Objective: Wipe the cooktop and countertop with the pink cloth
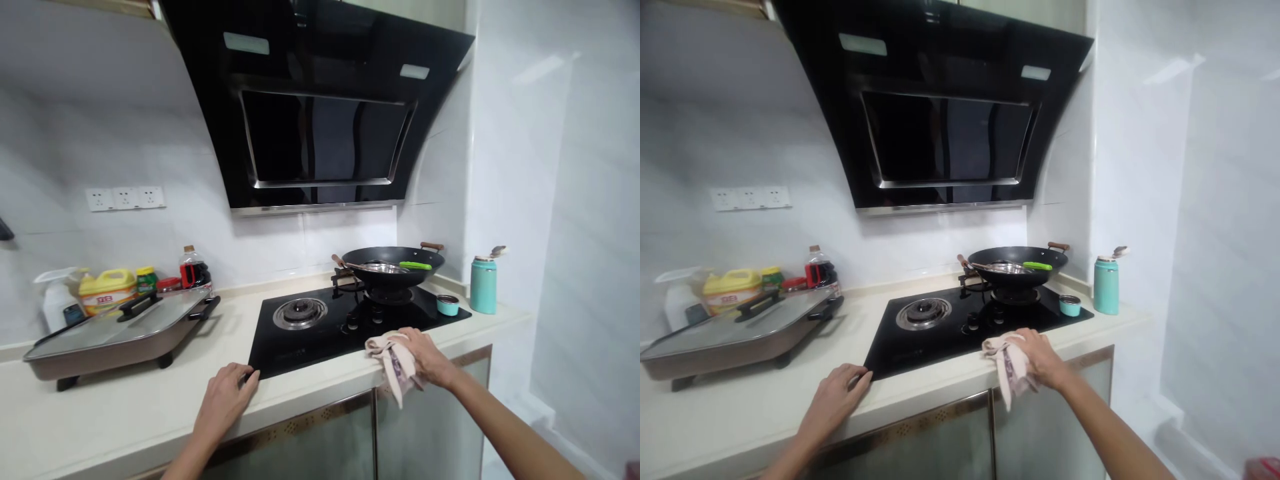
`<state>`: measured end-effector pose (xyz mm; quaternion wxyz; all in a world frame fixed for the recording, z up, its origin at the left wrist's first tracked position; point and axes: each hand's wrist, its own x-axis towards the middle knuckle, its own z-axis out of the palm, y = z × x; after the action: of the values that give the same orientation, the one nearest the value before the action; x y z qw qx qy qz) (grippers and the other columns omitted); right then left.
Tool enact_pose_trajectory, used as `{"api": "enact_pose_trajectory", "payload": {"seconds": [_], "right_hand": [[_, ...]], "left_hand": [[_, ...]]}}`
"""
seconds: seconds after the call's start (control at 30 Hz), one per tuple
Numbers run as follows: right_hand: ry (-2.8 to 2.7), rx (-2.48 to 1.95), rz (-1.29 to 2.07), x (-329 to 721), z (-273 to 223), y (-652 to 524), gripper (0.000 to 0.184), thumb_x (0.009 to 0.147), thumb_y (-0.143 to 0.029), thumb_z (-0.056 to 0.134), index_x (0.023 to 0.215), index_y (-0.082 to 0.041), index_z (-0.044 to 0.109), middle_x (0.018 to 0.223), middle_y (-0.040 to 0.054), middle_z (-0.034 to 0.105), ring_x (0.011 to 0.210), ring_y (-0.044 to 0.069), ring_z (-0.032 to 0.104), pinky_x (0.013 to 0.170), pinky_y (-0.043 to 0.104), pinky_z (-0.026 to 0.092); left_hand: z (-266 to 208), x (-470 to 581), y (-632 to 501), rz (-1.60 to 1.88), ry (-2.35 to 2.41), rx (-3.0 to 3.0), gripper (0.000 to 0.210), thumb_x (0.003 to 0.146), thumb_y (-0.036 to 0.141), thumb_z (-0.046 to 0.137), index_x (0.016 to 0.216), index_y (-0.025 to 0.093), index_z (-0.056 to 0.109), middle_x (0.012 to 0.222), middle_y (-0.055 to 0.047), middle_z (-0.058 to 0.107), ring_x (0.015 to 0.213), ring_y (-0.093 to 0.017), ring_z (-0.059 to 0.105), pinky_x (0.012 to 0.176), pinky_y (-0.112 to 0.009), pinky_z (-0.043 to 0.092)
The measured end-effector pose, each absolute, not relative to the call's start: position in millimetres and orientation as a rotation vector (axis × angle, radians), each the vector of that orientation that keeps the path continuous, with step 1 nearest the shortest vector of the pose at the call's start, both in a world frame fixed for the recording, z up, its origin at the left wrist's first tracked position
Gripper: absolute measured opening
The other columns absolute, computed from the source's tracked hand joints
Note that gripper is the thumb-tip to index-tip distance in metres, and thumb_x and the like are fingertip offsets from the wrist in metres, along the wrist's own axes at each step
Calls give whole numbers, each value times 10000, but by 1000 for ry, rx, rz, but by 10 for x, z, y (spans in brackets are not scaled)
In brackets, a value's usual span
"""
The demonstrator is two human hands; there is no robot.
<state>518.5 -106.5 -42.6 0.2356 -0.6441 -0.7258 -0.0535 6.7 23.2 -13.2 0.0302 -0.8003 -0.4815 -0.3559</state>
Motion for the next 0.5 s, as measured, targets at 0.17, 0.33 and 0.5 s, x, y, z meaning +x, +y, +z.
{"api": "enact_pose_trajectory", "payload": {"seconds": [0.17, 0.33, 0.5], "right_hand": [[-1489, -2042, -97, 5576, -248, -813, 540, 876, -400, 586, 1401, -277, 598, 1283, 105, 569, 1197, 292, 574, 1018, 409, 456], [-1114, -2330, -264, 5434, -1, -395, 651, 917, -516, 598, 1488, -246, 438, 1311, 154, 545, 1168, 337, 618, 915, 449, 481], [-1285, -2481, -368, 5278, 20, -139, 427, 933, -461, 584, 1298, -240, 607, 1341, 172, 543, 1240, 399, 558, 953, 547, 445]], "left_hand": [[-132, 78, 211, -1120, -1492, -2473, 357, 899, 513, 528, 905, 244, 763, 998, -69, 769, 1020, -280, 698, 935, -424, 506], [-150, 70, 228, -1136, -1487, -2463, 344, 897, 514, 540, 895, 243, 754, 990, -70, 765, 1007, -275, 701, 934, -423, 510], [-188, 60, 245, -1154, -1463, -2447, 323, 908, 488, 533, 897, 249, 751, 991, -70, 765, 977, -269, 707, 923, -427, 521]]}}
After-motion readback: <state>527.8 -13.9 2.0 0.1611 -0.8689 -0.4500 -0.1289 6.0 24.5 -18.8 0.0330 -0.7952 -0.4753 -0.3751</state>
